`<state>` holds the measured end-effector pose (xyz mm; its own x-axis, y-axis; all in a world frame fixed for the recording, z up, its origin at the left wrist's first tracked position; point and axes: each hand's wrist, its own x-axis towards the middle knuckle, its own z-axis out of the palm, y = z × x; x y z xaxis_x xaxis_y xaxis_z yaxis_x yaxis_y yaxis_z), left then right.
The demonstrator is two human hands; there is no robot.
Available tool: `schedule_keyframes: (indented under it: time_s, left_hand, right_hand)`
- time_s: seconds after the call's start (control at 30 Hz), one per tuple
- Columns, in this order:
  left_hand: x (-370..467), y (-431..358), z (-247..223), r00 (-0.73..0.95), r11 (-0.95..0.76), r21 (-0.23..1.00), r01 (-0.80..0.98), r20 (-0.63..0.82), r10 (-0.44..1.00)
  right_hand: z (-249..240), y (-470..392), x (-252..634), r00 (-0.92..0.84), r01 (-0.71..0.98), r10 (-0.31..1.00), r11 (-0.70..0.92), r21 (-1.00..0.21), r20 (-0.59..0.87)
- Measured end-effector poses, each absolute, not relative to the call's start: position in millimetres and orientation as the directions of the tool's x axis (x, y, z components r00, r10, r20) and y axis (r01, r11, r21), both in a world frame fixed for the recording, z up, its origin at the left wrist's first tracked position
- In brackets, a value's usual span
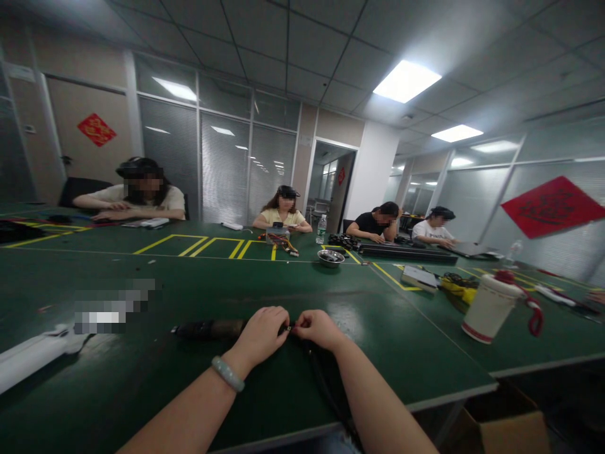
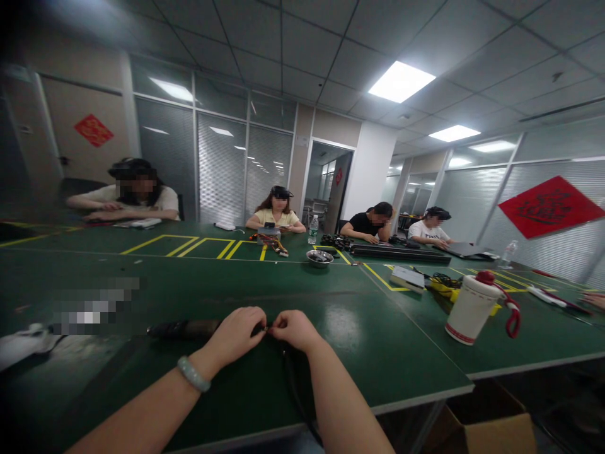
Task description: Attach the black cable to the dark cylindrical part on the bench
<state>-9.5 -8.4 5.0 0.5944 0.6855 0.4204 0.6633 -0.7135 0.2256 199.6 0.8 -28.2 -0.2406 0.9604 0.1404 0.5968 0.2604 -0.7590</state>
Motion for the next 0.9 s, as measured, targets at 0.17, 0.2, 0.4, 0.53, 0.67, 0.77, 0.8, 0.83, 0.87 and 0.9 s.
schedule_keyframes:
  time_s: [0.17,0.2,0.4,0.53,0.67,0.77,0.8,0.83,0.87,0.9]
  left_hand:
    - [-10.8,-8.4,5.0,0.585,-0.707,0.242,0.664,0.421,0.693]
    - [-10.8,-8.2,4.8,0.585,-0.705,0.24,0.667,0.417,0.695]
    - [-9.7,-7.7,3.3,0.604,-0.717,0.217,0.662,0.411,0.682]
    - [-9.6,-8.7,3.9,0.605,-0.72,0.214,0.661,0.416,0.679]
    - [-9.8,-10.0,4.2,0.586,-0.701,0.223,0.677,0.414,0.697]
    - [-9.2,-9.5,3.8,0.585,-0.697,0.208,0.686,0.413,0.698]
    - [-8.9,-9.2,3.7,0.587,-0.699,0.201,0.687,0.413,0.696]
    - [-8.6,-8.8,3.7,0.59,-0.701,0.196,0.686,0.413,0.694]
    - [-8.3,-8.6,3.7,0.591,-0.701,0.194,0.686,0.413,0.693]
    - [-8.1,-8.5,3.9,0.589,-0.7,0.194,0.687,0.415,0.693]
  right_hand:
    - [-27.4,0.7,200.2,-0.25,0.592,0.959,0.261,-0.763,0.134]
    - [-27.5,0.7,200.2,-0.25,0.592,0.959,0.263,-0.762,0.136]
    - [-30.0,2.0,199.9,-0.258,0.581,0.957,0.265,-0.769,0.135]
    - [-30.9,2.8,200.3,-0.256,0.586,0.954,0.28,-0.76,0.154]
    - [-28.7,1.5,200.5,-0.266,0.58,0.952,0.282,-0.764,0.149]
    - [-27.5,0.5,200.0,-0.26,0.583,0.953,0.283,-0.761,0.156]
    - [-27.6,0.5,199.8,-0.255,0.586,0.953,0.285,-0.759,0.161]
    - [-27.9,0.7,199.7,-0.252,0.588,0.954,0.285,-0.757,0.164]
    - [-28.3,0.9,199.7,-0.251,0.589,0.954,0.286,-0.756,0.165]
    - [-28.8,1.2,199.8,-0.252,0.587,0.954,0.286,-0.757,0.165]
